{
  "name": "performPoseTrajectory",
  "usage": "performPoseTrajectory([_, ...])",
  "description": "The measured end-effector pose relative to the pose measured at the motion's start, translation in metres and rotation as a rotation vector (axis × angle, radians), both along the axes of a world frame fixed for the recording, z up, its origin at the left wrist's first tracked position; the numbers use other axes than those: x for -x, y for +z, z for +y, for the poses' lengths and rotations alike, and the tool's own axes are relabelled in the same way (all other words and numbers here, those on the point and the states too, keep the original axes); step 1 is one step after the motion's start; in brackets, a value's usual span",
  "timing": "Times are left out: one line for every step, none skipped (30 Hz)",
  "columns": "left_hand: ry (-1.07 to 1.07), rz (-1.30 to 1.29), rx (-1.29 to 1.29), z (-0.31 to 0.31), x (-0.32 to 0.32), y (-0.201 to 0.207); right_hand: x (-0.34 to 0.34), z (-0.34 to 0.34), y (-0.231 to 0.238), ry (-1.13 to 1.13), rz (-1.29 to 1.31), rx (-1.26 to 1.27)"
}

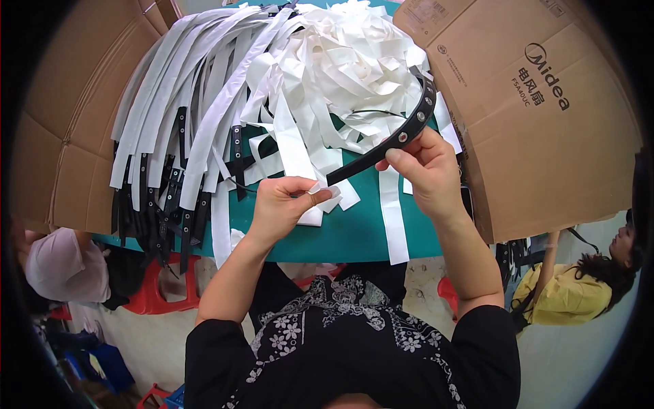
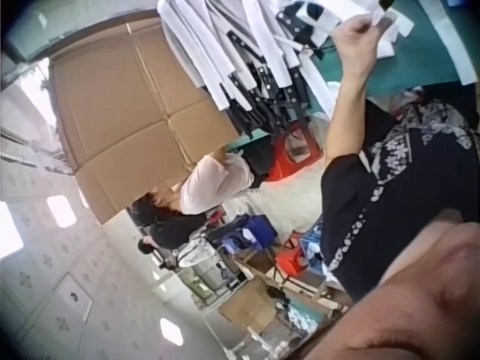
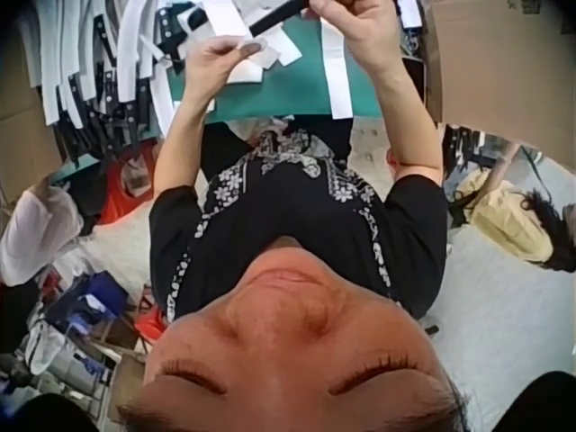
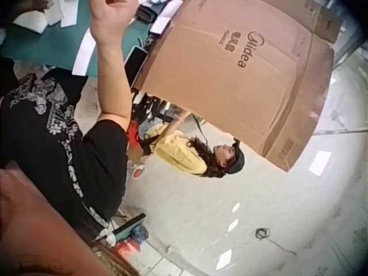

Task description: Attaching white tags or straps to black belts at a factory production workbench.

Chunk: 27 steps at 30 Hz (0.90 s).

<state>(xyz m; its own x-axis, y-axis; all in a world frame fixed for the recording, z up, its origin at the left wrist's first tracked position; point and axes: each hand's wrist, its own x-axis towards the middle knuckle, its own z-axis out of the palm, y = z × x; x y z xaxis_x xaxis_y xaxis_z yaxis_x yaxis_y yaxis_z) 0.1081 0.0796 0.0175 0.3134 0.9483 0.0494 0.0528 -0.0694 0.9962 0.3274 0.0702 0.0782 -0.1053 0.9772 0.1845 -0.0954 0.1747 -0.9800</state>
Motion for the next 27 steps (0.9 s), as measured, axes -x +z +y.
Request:
performPoseTrajectory([-0.005, 0.02, 0.018, 0.0, 0.001, 0.0, 0.002, -0.001, 0.0, -0.001, -0.002, -0.019])
performPoseTrajectory([-0.008, 0.04, 0.036, 0.0, 0.002, 0.0, 0.003, -0.002, 0.001, 0.002, -0.001, -0.02])
performPoseTrajectory([-0.005, 0.041, 0.036, -0.001, 0.002, -0.001, 0.006, -0.003, 0.001, 0.003, -0.036, -0.046])
performPoseTrajectory([0.001, 0.014, 0.021, -0.001, 0.001, -0.001, 0.007, -0.003, 0.001, 0.004, -0.071, -0.072])
performPoseTrajectory([0.006, -0.014, 0.007, -0.001, 0.001, -0.002, 0.007, -0.002, 0.001, 0.006, -0.071, -0.071])
performPoseTrajectory([0.008, -0.014, 0.008, -0.001, 0.0, -0.002, 0.006, -0.001, 0.0, -0.01, -0.069, -0.078])
performPoseTrajectory([0.012, -0.009, -0.002, -0.001, 0.0, -0.002, 0.005, 0.0, -0.001, -0.027, -0.068, -0.084])
performPoseTrajectory([0.014, -0.004, -0.009, -0.001, 0.0, -0.003, 0.005, 0.001, -0.002, -0.027, -0.068, -0.082])
performPoseTrajectory([0.014, -0.005, -0.007, 0.0, 0.001, -0.004, 0.005, 0.002, -0.003, -0.024, -0.081, -0.07])
performPoseTrajectory([0.003, 0.012, 0.006, 0.001, 0.001, -0.005, 0.005, 0.002, -0.003, -0.022, -0.093, -0.059])
performPoseTrajectory([-0.007, 0.03, 0.019, 0.001, 0.002, -0.006, 0.005, 0.002, -0.004, -0.022, -0.093, -0.058])
performPoseTrajectory([-0.007, 0.031, 0.019, 0.002, 0.002, -0.007, 0.006, 0.002, -0.006, -0.029, -0.125, -0.064])
performPoseTrajectory([-0.019, -0.013, 0.023, 0.003, 0.001, -0.01, 0.006, 0.002, -0.006, -0.037, -0.158, -0.07])
performPoseTrajectory([-0.029, -0.056, 0.027, 0.004, 0.001, -0.012, 0.005, 0.003, -0.004, -0.038, -0.157, -0.07])
performPoseTrajectory([-0.031, -0.055, 0.027, 0.004, 0.001, -0.011, 0.004, 0.004, 0.001, -0.011, -0.326, -0.115])
performPoseTrajectory([-0.054, -0.048, 0.017, 0.004, 0.002, -0.01, 0.003, 0.005, 0.004, 0.015, -0.496, -0.161])
performPoseTrajectory([-0.085, -0.042, 0.007, 0.004, 0.0, -0.008, 0.003, 0.006, 0.003, 0.056, -0.494, -0.141])
performPoseTrajectory([-0.095, -0.043, 0.005, 0.005, -0.002, -0.006, 0.005, 0.008, 0.001, 0.097, -0.492, -0.122])
performPoseTrajectory([-0.115, 0.027, -0.004, 0.004, -0.005, -0.003, 0.003, 0.011, -0.01, 0.13, -0.558, -0.166])
performPoseTrajectory([-0.131, 0.098, -0.017, 0.004, -0.007, -0.001, 0.005, 0.012, -0.016, 0.151, -0.52, -0.077])
performPoseTrajectory([-0.136, 0.078, -0.026, 0.005, -0.009, -0.006, 0.008, 0.011, -0.021, 0.172, -0.48, 0.012])
performPoseTrajectory([-0.14, 0.076, -0.03, 0.006, -0.01, -0.01, 0.011, 0.008, -0.023, 0.19, -0.367, 0.137])
performPoseTrajectory([-0.149, 0.048, -0.046, 0.006, -0.01, -0.014, 0.007, 0.009, -0.028, 0.183, -0.369, 0.135])
performPoseTrajectory([-0.158, 0.019, -0.061, 0.005, -0.01, -0.015, 0.002, 0.011, -0.036, 0.209, -0.422, 0.039])
performPoseTrajectory([-0.156, 0.05, -0.095, 0.004, -0.01, -0.013, -0.003, 0.013, -0.041, 0.237, -0.476, -0.056])
performPoseTrajectory([-0.157, 0.048, -0.094, 0.004, -0.01, -0.014, -0.006, 0.014, -0.042, 0.227, -0.416, 0.007])
performPoseTrajectory([-0.144, 0.038, -0.114, 0.005, -0.01, -0.016, -0.006, 0.012, -0.044, 0.162, -0.403, -0.099])
